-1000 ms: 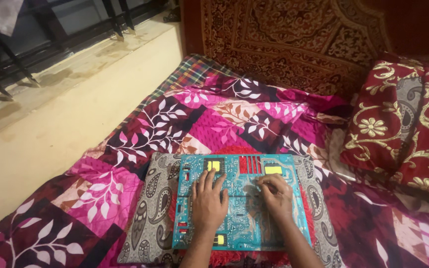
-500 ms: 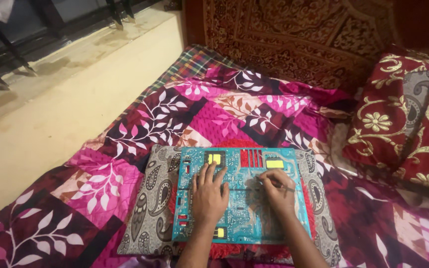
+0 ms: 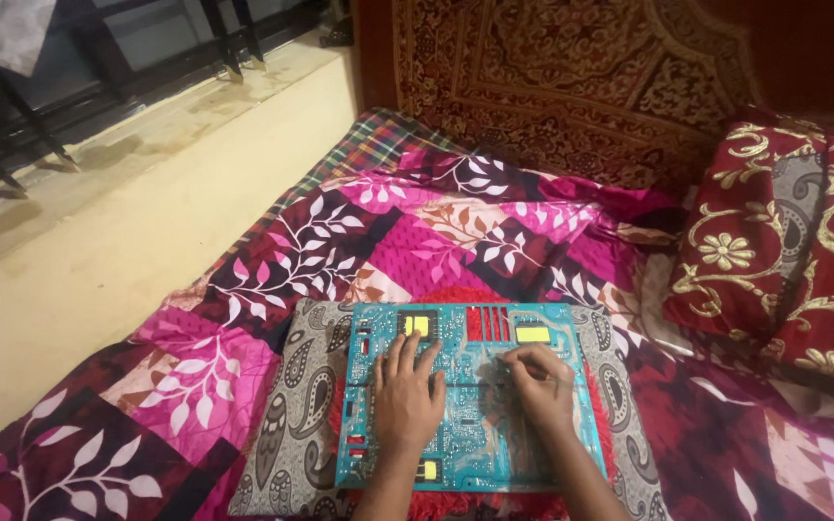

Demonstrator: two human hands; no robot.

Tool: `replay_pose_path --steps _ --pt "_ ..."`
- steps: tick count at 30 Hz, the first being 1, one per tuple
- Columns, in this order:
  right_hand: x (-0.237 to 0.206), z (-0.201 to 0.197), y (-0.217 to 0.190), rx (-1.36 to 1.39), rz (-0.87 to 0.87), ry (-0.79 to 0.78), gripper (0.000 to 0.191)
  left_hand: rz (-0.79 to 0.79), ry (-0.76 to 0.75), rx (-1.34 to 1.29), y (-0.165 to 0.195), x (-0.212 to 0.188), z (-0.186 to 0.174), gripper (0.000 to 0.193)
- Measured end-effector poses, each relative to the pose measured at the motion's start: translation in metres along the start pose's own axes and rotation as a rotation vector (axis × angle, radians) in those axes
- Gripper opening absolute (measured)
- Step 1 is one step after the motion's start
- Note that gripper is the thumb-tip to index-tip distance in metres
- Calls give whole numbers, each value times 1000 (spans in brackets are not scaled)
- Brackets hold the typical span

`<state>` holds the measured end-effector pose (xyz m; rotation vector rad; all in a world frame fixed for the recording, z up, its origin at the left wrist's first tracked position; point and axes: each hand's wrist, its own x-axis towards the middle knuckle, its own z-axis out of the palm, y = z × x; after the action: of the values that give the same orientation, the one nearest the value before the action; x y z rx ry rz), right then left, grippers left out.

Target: The person sits on a bed with a green circuit board resting on a pillow on their lap. They hold the board steady with one hand while using a pen-shaped tool with the other hand to work on components across the board's surface throughout the episode.

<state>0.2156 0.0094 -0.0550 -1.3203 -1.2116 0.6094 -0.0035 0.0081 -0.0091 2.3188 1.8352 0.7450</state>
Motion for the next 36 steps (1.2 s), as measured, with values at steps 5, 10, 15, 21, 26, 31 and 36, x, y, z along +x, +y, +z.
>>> replay_pose_path --steps 5,10,15,21,26,31,36 --pt "1 0 1 -109 -89 1 8 -3 -8 7 -1 -1 0 48" --pt "0 0 -4 -93 -22 5 4 -8 -15 17 0 0 0 48" --pt "-2 -2 -6 -82 -119 -30 9 -4 3 10 -1 -1 1 47" --pt "-1 2 -4 -67 -36 3 7 24 46 6 0 -2 -2 47" --pt "-1 1 -5 -74 -57 -12 6 20 41 12 0 0 -2 46" --pt "-3 2 -12 -70 -103 -6 10 7 24 3 0 -1 -4 47" --pt "-1 3 -14 -65 -69 2 6 3 28 -5 1 -2 -6 46"
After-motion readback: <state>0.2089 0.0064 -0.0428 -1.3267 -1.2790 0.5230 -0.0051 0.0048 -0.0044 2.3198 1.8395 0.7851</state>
